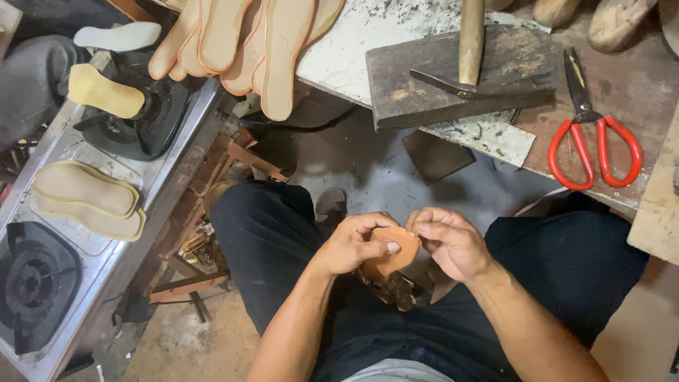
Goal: The person sits at a shoemaking bench and assembles sandal insoles. They peel an orange foam layer off an insole, trim the insole edge with scissors, then hold the layered insole against a wooden block and hammer it to press the layers together, working through several insoles one at a time.
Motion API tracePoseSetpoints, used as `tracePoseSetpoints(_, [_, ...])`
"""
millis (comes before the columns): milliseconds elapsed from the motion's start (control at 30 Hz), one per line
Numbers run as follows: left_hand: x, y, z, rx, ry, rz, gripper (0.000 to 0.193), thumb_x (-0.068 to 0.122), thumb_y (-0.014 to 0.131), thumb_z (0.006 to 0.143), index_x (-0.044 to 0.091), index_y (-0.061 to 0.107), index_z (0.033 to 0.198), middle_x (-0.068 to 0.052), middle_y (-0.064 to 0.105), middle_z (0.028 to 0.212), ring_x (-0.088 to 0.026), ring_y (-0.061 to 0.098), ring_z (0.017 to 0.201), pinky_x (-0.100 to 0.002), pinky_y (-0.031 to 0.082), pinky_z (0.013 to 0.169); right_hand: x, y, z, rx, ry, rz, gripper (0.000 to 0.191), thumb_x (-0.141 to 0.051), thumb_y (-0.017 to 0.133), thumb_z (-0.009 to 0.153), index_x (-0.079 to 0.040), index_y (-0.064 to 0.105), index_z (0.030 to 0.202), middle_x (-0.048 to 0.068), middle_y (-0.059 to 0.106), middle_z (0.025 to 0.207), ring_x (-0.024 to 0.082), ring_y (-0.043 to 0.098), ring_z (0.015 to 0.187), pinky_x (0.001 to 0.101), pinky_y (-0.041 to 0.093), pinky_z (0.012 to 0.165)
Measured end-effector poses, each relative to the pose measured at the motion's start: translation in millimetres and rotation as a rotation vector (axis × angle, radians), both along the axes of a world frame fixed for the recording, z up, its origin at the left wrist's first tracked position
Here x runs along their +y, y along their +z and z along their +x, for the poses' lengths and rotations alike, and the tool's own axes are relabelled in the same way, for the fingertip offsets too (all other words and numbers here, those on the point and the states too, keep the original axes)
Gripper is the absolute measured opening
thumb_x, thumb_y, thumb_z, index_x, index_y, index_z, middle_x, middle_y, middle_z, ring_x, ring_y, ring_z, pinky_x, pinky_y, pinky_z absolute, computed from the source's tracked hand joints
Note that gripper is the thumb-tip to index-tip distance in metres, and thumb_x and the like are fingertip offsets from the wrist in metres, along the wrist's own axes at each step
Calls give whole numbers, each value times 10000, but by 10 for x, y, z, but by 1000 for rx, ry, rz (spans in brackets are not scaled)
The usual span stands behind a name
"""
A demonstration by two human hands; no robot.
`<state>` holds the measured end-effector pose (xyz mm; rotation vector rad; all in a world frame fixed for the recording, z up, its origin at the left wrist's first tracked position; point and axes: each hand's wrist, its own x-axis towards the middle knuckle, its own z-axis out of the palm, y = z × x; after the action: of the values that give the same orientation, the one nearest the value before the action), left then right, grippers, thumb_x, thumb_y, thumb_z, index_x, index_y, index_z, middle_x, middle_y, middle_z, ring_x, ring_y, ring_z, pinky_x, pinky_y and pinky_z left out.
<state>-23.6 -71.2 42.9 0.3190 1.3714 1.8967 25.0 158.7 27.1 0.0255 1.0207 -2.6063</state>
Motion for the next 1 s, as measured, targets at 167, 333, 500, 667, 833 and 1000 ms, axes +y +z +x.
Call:
tracePoseSetpoints(167, [56, 104, -58, 96, 20, 42, 456, 42, 754, 894, 77, 616, 1327, -41, 652, 1078, -103, 628, 985, -256, 529, 879, -17, 139, -14, 128, 5, 666, 109, -82, 720, 894, 1, 694, 959, 35, 652, 930, 93, 593, 866, 244, 485, 776])
tracePoseSetpoints(333, [33, 63, 7, 749, 400, -203, 357, 78, 758, 904, -1, 656, 1236, -90, 683, 1246, -161, 636, 1138, -327, 521, 997, -8, 130, -137, -68, -211, 1096, 165, -57, 813, 872, 4, 710, 986, 58, 671, 854, 114, 577, 759, 264, 480, 671])
tracePoseSetpoints(500, [145, -197, 112, -4, 5, -80, 358, 150, 758, 925, -14, 689, 1236, -79, 744, 1140, -171, 666, 1021, -341, 524, 877, -24, -9, -169, 52, -552, 468, 307, -30, 770, 857, -8, 597, 1110, 32, 695, 1002, 80, 654, 908, 231, 543, 832])
tracePoseSetpoints(667, [290, -368, 121, -203, 445, 255, 350, 128, 785, 889, 21, 676, 1204, -55, 720, 1070, -176, 654, 979, -352, 520, 866, -174, -168, -37, -28, -412, 517, 196, 9, 764, 867, 22, 641, 1019, 78, 711, 928, 127, 667, 833, 283, 544, 789])
tracePoseSetpoints(833, [179, -182, 77, -297, 425, 391, 345, 115, 790, 910, 33, 650, 1215, -53, 701, 1076, -199, 643, 1045, -376, 511, 931, -215, -214, 16, -15, -384, 200, 63, 11, 710, 913, 13, 697, 975, 106, 723, 952, 161, 681, 893, 319, 543, 856])
tracePoseSetpoints(1000, [148, 2, 52, -298, 360, 449, 379, 123, 777, 898, 43, 614, 1231, -59, 694, 1116, -201, 662, 1084, -395, 524, 990, -213, -152, 64, -36, -218, -172, 83, -63, 646, 996, -2, 700, 976, 69, 675, 1019, 184, 625, 1006, 358, 477, 956])
